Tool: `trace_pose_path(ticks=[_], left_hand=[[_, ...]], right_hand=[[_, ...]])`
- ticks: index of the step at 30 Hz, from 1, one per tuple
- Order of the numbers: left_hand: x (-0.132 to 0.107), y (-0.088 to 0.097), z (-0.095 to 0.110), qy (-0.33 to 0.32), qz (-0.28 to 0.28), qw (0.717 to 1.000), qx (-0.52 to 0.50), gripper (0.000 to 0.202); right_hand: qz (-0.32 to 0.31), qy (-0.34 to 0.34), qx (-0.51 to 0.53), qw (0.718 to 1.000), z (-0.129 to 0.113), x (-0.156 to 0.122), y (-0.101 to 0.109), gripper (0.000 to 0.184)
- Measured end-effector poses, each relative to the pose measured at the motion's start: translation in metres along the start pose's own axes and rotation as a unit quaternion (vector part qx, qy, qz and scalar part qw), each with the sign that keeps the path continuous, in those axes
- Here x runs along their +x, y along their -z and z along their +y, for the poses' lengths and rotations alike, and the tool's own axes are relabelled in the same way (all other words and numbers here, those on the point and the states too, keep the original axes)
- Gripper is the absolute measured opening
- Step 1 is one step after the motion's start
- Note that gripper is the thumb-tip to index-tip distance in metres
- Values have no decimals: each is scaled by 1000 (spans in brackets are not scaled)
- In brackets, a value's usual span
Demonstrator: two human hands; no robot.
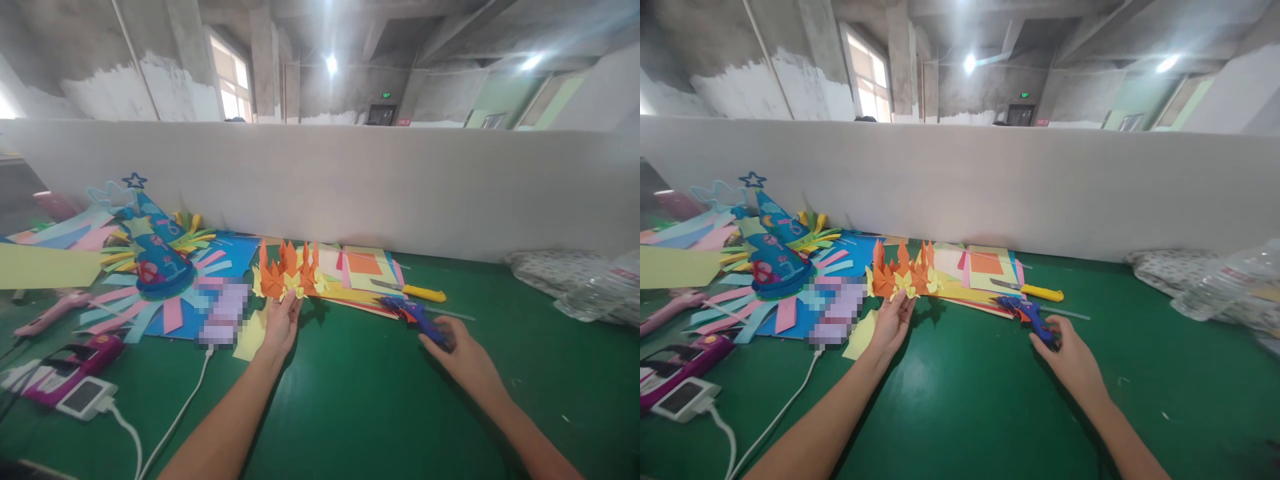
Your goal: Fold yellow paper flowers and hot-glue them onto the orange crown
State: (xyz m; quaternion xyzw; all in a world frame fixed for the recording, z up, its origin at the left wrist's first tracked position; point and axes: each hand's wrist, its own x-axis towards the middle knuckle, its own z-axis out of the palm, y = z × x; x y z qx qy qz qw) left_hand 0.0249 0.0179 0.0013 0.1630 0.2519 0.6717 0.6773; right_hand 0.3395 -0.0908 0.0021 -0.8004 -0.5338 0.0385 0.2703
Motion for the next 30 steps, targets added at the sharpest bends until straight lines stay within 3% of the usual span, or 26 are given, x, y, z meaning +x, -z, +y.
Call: trace_pose_path(ticks=[4,9,13,17,23,27,30], left_hand=[[0,0,1,-2,-6,1000,1,15],[2,2,0,-6,-15,1000,4,15],[2,1,-1,-5,-21,1000,10,17],[1,1,-1,-8,-26,1000,9,19],[1,2,0,-12,-31,999,14,19],[0,1,0,-12,-33,999,19,19],[-1,0,-1,-10,-41,999,25,20]], right_hand=[[-6,1,18,1000,-2,2,-5,39],[99,-9,38,994,10,3,4,33],[195,-39,-13,980,33,25,22,30],[208,-62,-41,975,59,60,32,28],[186,-49,-49,980,80,87,17,18],[158,-26,-64,985,79,85,12,26],[201,25,-108,973,61,75,13,29]])
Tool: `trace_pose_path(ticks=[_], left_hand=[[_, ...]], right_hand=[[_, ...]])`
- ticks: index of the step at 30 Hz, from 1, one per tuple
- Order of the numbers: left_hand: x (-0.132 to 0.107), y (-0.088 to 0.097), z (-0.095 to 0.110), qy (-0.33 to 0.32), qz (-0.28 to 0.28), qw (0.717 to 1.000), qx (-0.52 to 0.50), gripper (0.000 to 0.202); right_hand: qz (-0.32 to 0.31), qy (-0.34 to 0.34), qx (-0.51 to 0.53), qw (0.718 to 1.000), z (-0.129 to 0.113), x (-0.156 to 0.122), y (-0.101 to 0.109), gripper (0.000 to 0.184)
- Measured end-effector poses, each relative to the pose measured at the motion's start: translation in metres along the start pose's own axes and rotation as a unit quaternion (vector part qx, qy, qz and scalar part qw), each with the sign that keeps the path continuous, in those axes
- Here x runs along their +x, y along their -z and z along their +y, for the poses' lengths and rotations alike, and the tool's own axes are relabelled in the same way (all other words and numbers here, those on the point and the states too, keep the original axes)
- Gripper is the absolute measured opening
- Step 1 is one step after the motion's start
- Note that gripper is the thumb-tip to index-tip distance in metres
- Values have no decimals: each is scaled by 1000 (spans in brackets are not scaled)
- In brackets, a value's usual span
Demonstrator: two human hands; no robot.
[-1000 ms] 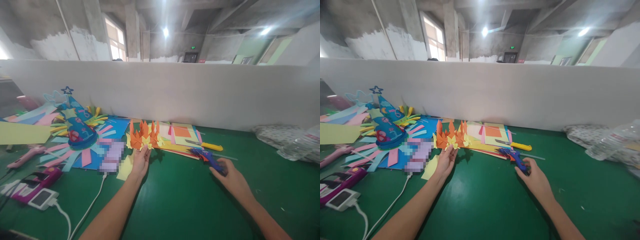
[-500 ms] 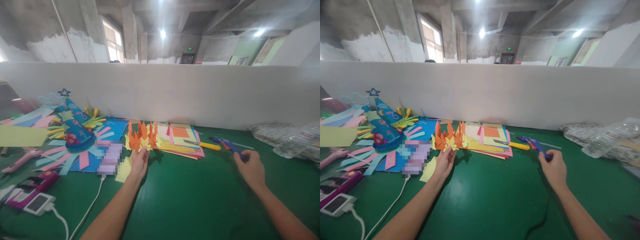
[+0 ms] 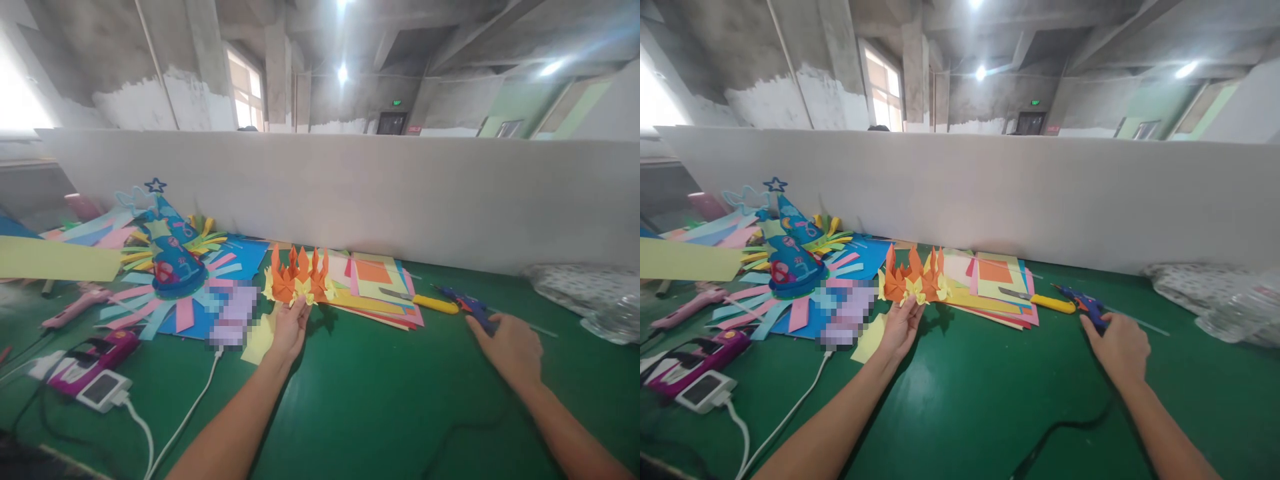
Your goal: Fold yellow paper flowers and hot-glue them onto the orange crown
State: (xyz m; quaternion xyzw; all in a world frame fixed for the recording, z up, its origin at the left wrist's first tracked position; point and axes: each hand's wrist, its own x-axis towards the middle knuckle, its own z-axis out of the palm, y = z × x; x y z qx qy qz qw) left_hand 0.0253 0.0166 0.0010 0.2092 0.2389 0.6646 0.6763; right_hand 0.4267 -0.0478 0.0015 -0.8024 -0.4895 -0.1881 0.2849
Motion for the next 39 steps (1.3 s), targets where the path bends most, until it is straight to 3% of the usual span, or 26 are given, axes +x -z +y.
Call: trace_pose_path(ticks=[4,11,17,24,28,34,39], left_hand=[[-1,0,-2,5,-9,1000,10,20],[-3,-1,-1,10,-37,999,25,24],[-4,0,-2,39,-69,996,45,29],[-6,0,-4,51,-99,992,53,29],[-9,-1,-3,65,-124,989,54,35],[-11,-2,-5,86,-135,986,57,36],[-3,2,-8,74,-79,993,54,28]], right_hand=[[14,119,113,986,-50,-17,10,28],[-156,256,273,914,-158,-31,34,27],[-208,373,248,869,-217,-13,58,40],[-317,392,151,850,-231,3,58,41],[-349,397,140,837,-229,5,61,28],[-330,389,125,851,-228,-1,60,15],[-289,363,110,879,-234,7,45,13]])
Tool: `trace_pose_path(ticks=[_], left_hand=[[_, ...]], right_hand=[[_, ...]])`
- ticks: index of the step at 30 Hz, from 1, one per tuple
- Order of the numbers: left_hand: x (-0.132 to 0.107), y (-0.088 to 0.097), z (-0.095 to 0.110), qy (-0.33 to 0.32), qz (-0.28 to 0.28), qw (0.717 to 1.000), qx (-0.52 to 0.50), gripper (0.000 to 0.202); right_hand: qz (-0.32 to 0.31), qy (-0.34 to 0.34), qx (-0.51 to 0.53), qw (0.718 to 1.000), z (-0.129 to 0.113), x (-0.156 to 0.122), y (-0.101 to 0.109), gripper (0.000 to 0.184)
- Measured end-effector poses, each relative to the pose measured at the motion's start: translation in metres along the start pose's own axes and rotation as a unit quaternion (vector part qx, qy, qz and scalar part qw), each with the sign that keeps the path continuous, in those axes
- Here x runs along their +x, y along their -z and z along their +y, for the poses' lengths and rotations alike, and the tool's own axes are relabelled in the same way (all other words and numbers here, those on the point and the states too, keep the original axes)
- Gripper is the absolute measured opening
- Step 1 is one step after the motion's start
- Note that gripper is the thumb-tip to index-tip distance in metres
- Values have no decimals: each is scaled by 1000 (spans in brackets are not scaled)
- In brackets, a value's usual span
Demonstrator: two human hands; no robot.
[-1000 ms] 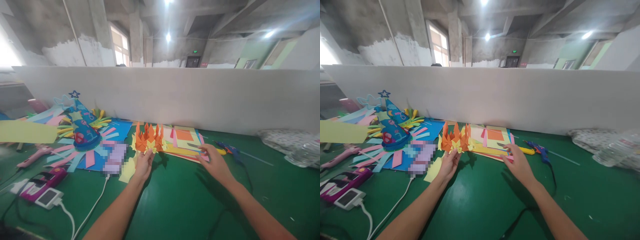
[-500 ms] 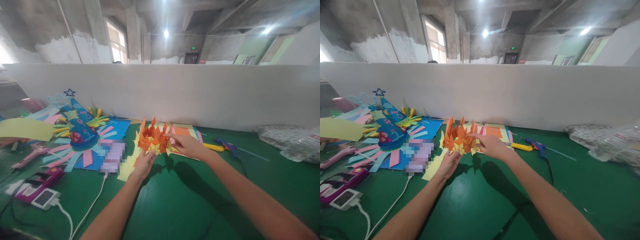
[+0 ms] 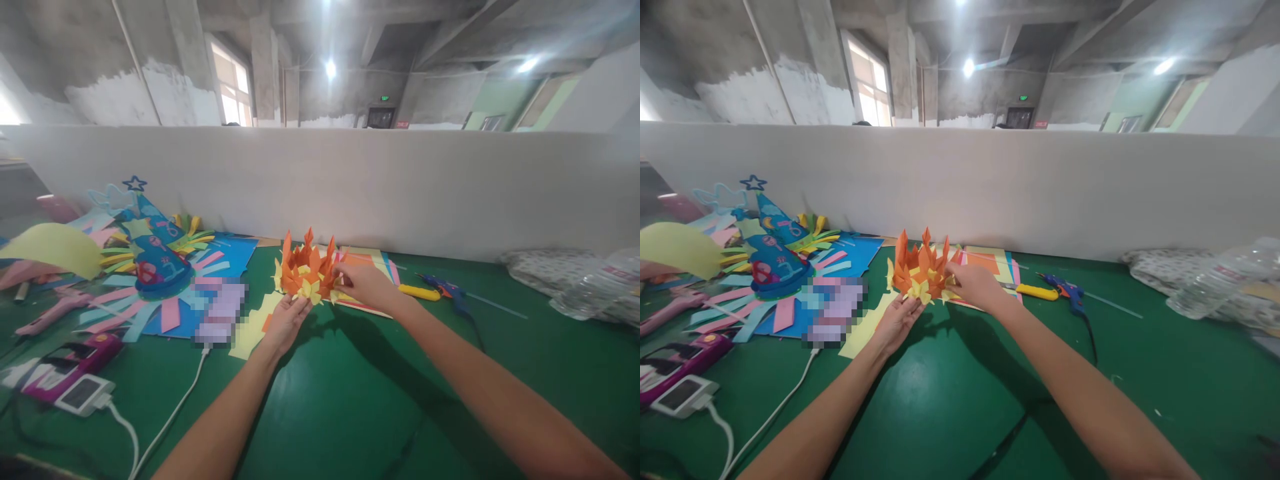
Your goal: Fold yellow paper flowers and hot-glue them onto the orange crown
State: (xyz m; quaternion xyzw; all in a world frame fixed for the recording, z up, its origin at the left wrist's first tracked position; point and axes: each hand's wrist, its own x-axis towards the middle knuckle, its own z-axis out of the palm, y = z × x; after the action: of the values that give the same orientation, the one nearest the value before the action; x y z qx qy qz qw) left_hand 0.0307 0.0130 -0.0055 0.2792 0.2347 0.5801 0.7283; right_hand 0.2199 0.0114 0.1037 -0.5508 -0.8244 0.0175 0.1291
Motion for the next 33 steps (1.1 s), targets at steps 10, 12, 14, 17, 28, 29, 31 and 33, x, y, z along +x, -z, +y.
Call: trace_pose_path(ticks=[10,12,14,17,28,29,31,33], left_hand=[[2,5,1,13,65,995,70,23],[3,8,0,2,85,992,88,21],[4,10,-2,-12,97,990,107,23],[4,8,-3,-30,98,985,136,29],[-2,4,-20,-93,18,951,294,12],[-2,5,-20,-97,16,948,304,13],[-3,6,-20,-101,13,942,320,15],[-3,7,-19,-104,11,939,329,15]], right_hand=[[74,-80,-22,994,42,40,-20,37],[79,-92,-21,992,54,26,-25,32],[76,-105,-24,991,70,4,-28,23],[62,-122,-31,990,92,-34,-30,18],[86,-151,-53,983,113,-93,-61,30],[99,-167,-58,979,116,-95,-63,30],[117,-190,-64,973,121,-97,-66,30],[121,-200,-68,970,127,-99,-67,29]])
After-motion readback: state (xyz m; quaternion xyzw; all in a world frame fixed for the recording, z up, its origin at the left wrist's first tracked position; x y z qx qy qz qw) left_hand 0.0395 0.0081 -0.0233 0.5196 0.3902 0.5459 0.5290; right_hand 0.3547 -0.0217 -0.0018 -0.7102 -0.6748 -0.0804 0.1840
